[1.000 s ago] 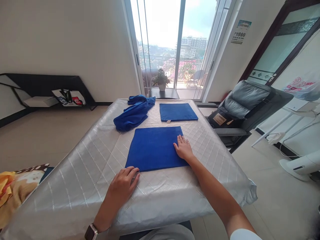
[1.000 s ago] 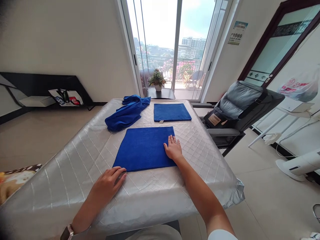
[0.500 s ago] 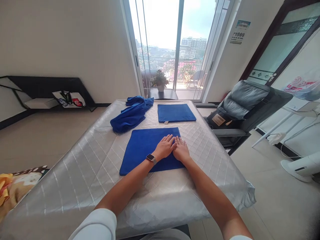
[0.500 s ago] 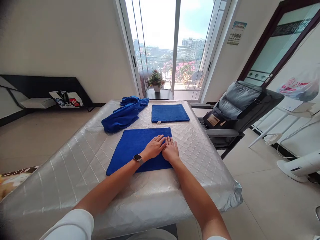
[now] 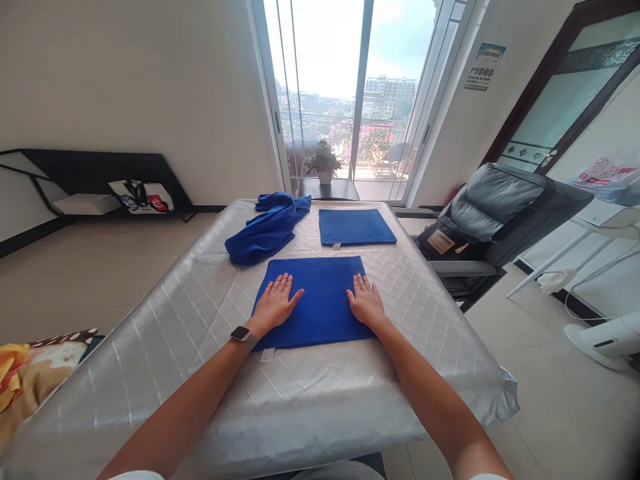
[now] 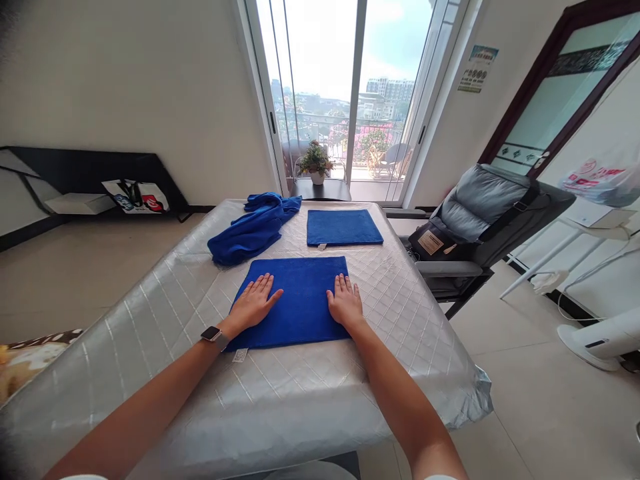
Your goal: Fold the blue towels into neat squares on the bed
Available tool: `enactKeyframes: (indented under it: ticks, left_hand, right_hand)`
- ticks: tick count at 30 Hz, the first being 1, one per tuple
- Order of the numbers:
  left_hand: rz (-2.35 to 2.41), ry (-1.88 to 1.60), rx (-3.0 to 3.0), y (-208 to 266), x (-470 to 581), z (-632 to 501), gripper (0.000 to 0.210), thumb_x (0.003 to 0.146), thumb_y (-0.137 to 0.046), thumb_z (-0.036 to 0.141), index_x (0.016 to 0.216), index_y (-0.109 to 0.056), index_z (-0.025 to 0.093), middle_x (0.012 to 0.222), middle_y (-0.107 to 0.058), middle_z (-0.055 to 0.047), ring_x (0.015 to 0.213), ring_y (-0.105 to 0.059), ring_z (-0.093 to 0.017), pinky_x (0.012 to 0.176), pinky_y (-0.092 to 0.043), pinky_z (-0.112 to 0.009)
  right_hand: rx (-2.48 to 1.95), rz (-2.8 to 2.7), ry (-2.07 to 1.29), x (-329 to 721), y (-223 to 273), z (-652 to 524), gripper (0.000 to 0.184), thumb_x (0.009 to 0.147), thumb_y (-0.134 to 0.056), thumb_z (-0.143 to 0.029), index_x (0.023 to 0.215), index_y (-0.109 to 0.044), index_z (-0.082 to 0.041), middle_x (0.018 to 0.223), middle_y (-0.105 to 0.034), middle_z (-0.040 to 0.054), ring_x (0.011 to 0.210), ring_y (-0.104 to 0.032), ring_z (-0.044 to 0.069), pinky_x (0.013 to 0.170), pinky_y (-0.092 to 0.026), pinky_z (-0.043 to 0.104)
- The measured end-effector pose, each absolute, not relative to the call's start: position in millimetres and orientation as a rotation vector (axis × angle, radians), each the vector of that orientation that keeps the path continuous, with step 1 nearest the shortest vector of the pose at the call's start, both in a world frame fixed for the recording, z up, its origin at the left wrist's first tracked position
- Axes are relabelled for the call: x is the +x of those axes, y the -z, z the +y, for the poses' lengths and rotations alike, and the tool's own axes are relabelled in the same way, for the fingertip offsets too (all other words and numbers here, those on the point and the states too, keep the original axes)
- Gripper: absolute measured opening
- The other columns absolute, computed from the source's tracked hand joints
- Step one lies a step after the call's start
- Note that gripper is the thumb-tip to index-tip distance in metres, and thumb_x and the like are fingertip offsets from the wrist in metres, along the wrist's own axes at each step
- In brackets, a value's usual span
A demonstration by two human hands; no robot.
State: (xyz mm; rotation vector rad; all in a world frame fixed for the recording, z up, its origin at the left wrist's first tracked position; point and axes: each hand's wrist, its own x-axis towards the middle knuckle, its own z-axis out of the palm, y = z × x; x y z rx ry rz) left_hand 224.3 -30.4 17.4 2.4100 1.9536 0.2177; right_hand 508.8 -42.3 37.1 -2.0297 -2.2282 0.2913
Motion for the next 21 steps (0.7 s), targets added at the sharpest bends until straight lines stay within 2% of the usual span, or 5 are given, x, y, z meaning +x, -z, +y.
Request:
enactKeyframes:
  ticks: [5, 11, 15, 21]
  left_hand:
    - [2.133, -0.301, 2.282, -8, 180, -34, 0.083, 0.103, -0.013, 0.059, 0.156, -0.031, -0.002, 0.163, -0.03, -0.025, 0.153, -0.029, -0.032, 0.123, -0.027, -0.05]
    - [2.147, -0.301, 2.298, -14, 184, -33, 0.085, 0.103, -0.016, 0.06, 0.153, -0.034, -0.007, 0.159, -0.036, -0.029, 0.15, -0.035, -0.034, 0.122, -0.028, -0.046]
    - [2.131, -0.322, 2.331, -15, 183, -33, 0.088, 0.102, -0.013, 0.063, 0.152, -0.036, -0.006, 0.156, -0.04, -0.031, 0.147, -0.039, -0.035, 0.12, -0.032, -0.048]
    - [2.144, -0.339, 2.383, -14, 182, -34, 0.086, 0.101, -0.014, 0.065, 0.152, -0.038, 0.0, 0.155, -0.043, -0.028, 0.146, -0.041, -0.036, 0.117, -0.034, -0.049]
  right_hand:
    - [-2.049, -2.237, -0.29, 508, -38, -43, 0.066, 0.107, -0.02, -0.044, 0.163, -0.019, -0.01, 0.17, -0.014, 0.0065, 0.158, -0.011, 0.021, 0.127, -0.009, 0.044]
    - [-2.112, -2.326, -0.27, 510, -48, -37, 0.066, 0.107, -0.023, -0.046, 0.163, -0.021, -0.011, 0.17, -0.016, 0.0085, 0.157, -0.014, 0.025, 0.127, -0.008, 0.049]
    - [-2.094, -2.366, -0.21, 511, -62, -10, 0.064, 0.107, -0.024, -0.044, 0.163, -0.023, -0.012, 0.17, -0.018, 0.0101, 0.157, -0.014, 0.026, 0.126, -0.008, 0.049]
    - [-2.041, -2.355, -0.232, 509, -59, 41, 0.067, 0.107, -0.023, -0.045, 0.163, -0.018, -0.008, 0.17, -0.016, 0.0116, 0.158, -0.01, 0.02, 0.126, -0.01, 0.038]
